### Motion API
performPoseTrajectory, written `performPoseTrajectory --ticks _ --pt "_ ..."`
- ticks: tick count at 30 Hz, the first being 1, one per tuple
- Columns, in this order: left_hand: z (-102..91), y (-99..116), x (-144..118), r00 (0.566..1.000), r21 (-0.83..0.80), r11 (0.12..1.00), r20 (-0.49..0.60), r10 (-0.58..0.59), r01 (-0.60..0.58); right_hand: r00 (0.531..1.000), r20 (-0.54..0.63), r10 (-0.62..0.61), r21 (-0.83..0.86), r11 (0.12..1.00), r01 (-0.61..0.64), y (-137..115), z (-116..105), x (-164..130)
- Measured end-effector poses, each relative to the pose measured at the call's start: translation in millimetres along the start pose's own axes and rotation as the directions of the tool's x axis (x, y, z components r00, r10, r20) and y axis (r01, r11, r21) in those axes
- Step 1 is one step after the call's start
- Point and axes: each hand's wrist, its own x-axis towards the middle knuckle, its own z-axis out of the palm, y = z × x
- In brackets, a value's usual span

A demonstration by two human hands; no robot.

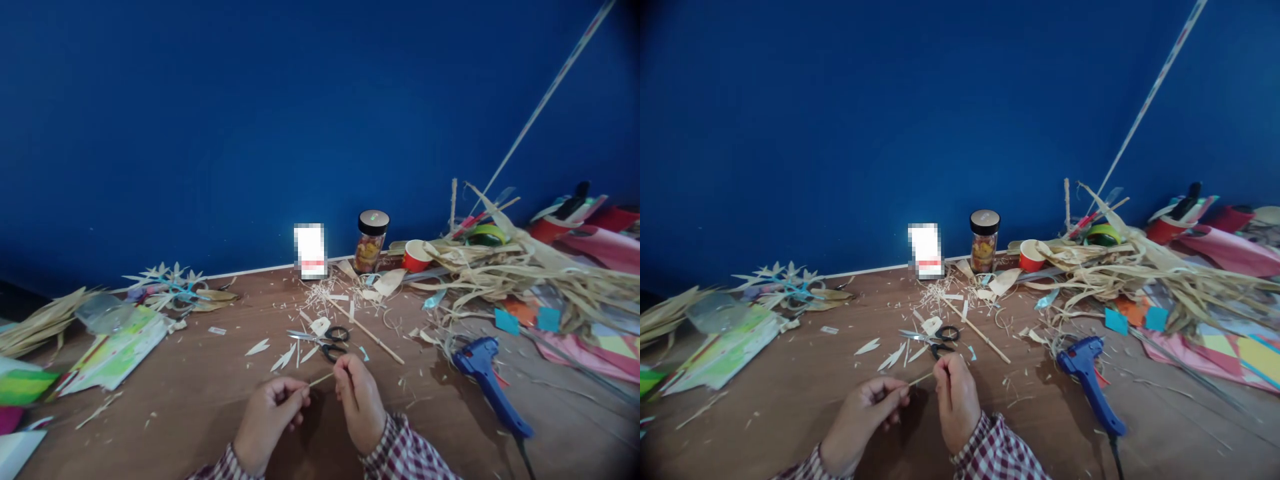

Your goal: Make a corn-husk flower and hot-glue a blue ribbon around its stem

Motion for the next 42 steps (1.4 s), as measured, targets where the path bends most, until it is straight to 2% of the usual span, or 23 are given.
performPoseTrajectory --ticks 6,13,16,18,20,22,24,26,32,37,42 --pt "-4.0 -10.3 -12.6 1.000 -0.050 0.998 0.004 -0.029 0.029 0.999 0.027 -0.033 -0.021 0.999 0.034 -5.1 -0.1 -2.7" --pt "-15.1 -30.5 -26.1 0.992 0.014 0.994 -0.066 0.108 -0.107 0.987 0.090 -0.133 -0.059 0.989 0.138 -11.3 4.2 -5.5" --pt "-24.7 -36.1 -30.5 0.986 0.008 0.992 -0.111 0.129 -0.128 0.990 0.042 -0.133 -0.061 0.989 0.136 -10.7 -1.8 -0.7" --pt "-30.7 -38.9 -33.7 0.981 0.007 0.990 -0.134 0.143 -0.144 0.989 -0.021 -0.144 -0.129 0.982 0.140 -11.1 -10.6 5.5" --pt "-35.3 -41.3 -36.8 0.976 0.002 0.987 -0.145 0.160 -0.162 0.981 -0.030 -0.193 -0.268 0.947 0.178 -12.8 -20.5 13.1" --pt "-38.4 -43.5 -39.4 0.973 -0.006 0.983 -0.143 0.179 -0.182 0.974 0.047 -0.223 -0.454 0.864 0.220 -15.6 -28.1 21.4" --pt "-40.2 -46.0 -41.1 0.970 -0.013 0.980 -0.143 0.196 -0.200 0.968 0.149 -0.204 -0.595 0.763 0.252 -18.1 -31.2 29.9" --pt "-41.4 -49.1 -41.7 0.966 -0.027 0.976 -0.150 0.211 -0.217 0.960 0.220 -0.171 -0.661 0.698 0.276 -20.0 -30.3 37.8" --pt "-41.0 -59.5 -42.8 0.950 -0.099 0.956 -0.182 0.254 -0.275 0.946 0.300 -0.122 -0.718 0.625 0.308 -25.0 -22.5 51.6" --pt "-39.2 -60.7 -45.9 0.937 -0.116 0.943 -0.205 0.284 -0.311 0.953 0.289 -0.087 -0.705 0.655 0.274 -23.5 -24.1 55.2" --pt "-38.1 -61.5 -45.9 0.941 -0.145 0.944 -0.213 0.263 -0.297 0.973 0.209 -0.095 -0.593 0.779 0.204 -16.6 -29.0 52.7"
